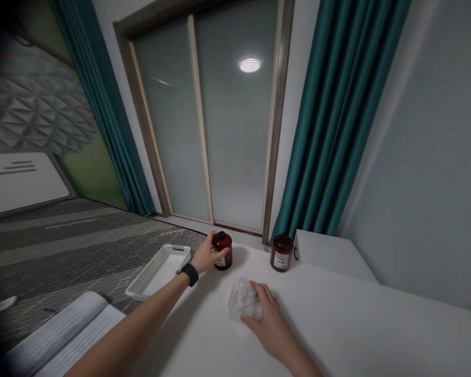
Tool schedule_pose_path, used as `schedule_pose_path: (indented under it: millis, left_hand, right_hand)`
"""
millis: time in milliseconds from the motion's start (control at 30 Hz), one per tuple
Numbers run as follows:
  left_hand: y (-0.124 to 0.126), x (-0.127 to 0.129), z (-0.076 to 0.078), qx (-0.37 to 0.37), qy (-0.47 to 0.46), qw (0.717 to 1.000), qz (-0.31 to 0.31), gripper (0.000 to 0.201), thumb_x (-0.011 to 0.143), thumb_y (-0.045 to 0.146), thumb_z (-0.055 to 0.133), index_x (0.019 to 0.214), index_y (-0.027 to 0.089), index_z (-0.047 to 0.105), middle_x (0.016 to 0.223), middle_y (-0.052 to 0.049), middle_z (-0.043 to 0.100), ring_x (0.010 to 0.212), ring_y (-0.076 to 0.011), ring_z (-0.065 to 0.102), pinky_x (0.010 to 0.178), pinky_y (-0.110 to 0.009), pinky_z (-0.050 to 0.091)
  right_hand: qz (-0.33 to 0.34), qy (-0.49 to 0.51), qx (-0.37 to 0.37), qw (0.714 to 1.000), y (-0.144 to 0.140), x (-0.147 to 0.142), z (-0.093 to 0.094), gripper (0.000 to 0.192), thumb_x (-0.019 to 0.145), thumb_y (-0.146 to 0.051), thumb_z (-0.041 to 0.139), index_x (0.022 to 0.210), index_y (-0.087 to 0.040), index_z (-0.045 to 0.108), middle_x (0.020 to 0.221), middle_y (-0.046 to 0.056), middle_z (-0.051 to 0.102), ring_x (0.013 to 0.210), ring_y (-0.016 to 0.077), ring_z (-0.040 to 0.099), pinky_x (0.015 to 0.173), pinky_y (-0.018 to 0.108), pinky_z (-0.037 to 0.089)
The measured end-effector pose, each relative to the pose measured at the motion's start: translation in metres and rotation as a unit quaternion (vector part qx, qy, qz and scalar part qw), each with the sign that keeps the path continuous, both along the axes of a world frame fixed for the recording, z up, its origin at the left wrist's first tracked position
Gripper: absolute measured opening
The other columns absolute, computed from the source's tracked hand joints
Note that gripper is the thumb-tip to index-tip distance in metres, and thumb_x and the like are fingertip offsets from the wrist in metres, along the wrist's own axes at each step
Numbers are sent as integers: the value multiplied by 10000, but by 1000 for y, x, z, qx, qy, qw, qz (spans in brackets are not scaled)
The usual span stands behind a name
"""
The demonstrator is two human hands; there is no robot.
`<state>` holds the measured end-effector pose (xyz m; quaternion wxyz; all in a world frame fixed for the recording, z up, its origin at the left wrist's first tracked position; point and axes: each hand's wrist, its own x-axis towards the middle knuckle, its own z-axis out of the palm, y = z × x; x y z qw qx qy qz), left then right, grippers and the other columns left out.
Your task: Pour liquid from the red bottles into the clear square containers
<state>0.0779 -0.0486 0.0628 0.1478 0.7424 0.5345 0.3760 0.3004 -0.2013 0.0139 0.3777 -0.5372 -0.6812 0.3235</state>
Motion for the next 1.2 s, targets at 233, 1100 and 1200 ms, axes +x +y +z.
schedule_pose_path:
  millis: [233, 1100, 1200]
  left_hand:
    - [-47, 20, -3, 0, -32, 996, -80, 469, 761, 361, 723, 1142, 191, 508, 1056, -67, 679, 949, -235, 670, 824, -336, 522]
    - [-102, 90, -26, -52, -164, 960, -220, 564, 810, 303, 662, 1324, 189, 461, 1325, -127, 604, 1226, -273, 584, 1060, -437, 454]
    - [-104, 88, -27, -60, -168, 957, -230, 546, 812, 298, 661, 1311, 192, 467, 1308, -121, 618, 1199, -266, 600, 1049, -431, 467]
  right_hand:
    - [-13, -15, 9, 1000, -17, 16, -5, 642, 772, -236, 643, 1385, -196, 457, 1345, 111, 552, 1233, 268, 536, 1107, 419, 384]
    - [-155, 70, 35, 985, -66, 106, -30, 664, 824, -259, 640, 1436, -230, 386, 1488, 115, 480, 1321, 257, 509, 1135, 469, 359]
    - [-151, 68, 37, 985, -67, 105, -30, 652, 832, -260, 631, 1434, -228, 384, 1490, 116, 477, 1329, 251, 502, 1132, 460, 366]
